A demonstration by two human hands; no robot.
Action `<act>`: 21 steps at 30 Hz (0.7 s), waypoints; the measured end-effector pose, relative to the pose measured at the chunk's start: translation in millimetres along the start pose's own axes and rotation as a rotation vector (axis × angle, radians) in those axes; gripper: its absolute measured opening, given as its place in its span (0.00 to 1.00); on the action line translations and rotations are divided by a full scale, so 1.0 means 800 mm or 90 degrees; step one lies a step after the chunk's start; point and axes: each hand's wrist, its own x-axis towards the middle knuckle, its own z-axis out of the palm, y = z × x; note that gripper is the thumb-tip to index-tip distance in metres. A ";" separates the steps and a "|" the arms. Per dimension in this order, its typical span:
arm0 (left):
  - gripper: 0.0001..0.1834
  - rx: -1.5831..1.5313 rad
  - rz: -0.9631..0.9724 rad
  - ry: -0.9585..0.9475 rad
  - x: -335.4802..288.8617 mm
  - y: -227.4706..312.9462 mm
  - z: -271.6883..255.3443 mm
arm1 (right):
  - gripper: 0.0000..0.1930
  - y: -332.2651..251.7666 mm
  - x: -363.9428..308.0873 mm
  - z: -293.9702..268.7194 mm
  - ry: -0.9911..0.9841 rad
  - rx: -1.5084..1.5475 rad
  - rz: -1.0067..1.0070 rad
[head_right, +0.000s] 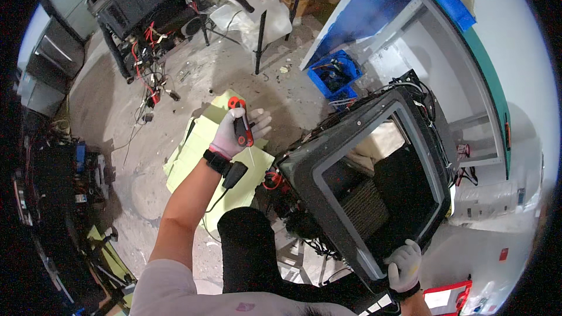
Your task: The recorder uses tools to disassemble an electromechanical unit, removing panels and checking internal components.
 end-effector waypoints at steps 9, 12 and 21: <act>0.23 0.075 -0.057 0.007 0.119 -0.039 -0.013 | 0.11 0.041 -0.019 -0.013 -0.106 -0.038 -0.025; 0.16 0.036 -0.087 0.019 0.159 -0.059 -0.020 | 0.15 0.055 -0.034 -0.016 -0.062 -0.054 0.013; 0.09 0.162 -0.122 0.096 0.276 -0.121 -0.049 | 0.15 0.112 -0.067 -0.044 -0.161 -0.099 -0.083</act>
